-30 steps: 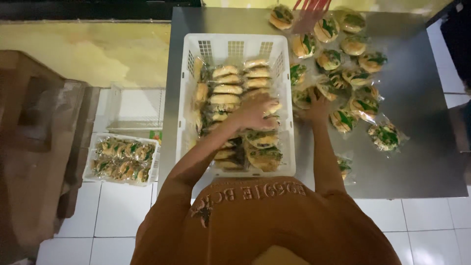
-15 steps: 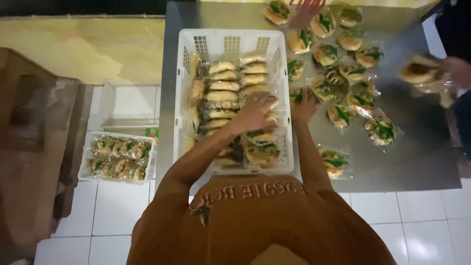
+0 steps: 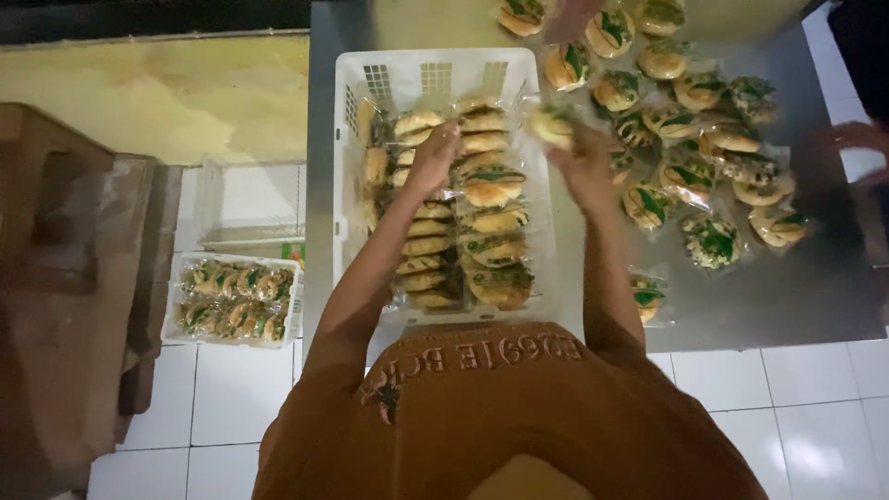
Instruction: Organizing packaged mini sandwiches into a plastic crate on a metal table.
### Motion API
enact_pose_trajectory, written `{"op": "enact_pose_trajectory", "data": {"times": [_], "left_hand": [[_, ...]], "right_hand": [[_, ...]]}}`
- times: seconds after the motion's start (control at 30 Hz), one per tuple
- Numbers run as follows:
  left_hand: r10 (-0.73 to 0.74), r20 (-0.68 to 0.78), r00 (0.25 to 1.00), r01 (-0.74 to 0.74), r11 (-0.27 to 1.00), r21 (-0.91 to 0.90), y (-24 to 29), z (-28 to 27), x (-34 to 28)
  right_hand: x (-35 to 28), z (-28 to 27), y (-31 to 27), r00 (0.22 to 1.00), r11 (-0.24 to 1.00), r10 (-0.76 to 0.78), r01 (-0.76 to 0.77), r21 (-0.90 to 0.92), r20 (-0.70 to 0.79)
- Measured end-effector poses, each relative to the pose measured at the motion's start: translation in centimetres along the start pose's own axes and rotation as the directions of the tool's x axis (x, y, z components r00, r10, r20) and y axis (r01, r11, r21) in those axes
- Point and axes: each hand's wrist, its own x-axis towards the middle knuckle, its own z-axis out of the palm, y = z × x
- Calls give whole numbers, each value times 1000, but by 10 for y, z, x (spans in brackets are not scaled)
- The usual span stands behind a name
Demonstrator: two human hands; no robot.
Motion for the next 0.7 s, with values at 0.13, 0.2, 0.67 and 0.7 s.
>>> {"op": "enact_pose_trajectory", "data": {"times": [0.13, 0.2, 0.67, 0.7], "left_hand": [[90, 47, 995, -80, 980, -179, -71, 22, 40], [120, -2, 993, -109, 895, -432, -82, 28, 48], [68, 60, 996, -76, 986, 147, -61, 48, 32], [-24, 74, 997, 10, 981, 191, -42, 43, 23]], "right_hand": [[10, 59, -77, 992, 879, 79, -22, -476, 99], [12, 85, -95, 983, 761, 106, 18, -648, 152], [23, 73, -51, 893, 810, 332, -104, -578, 304], [24, 65, -30, 905, 882, 320, -177, -436, 280]]}}
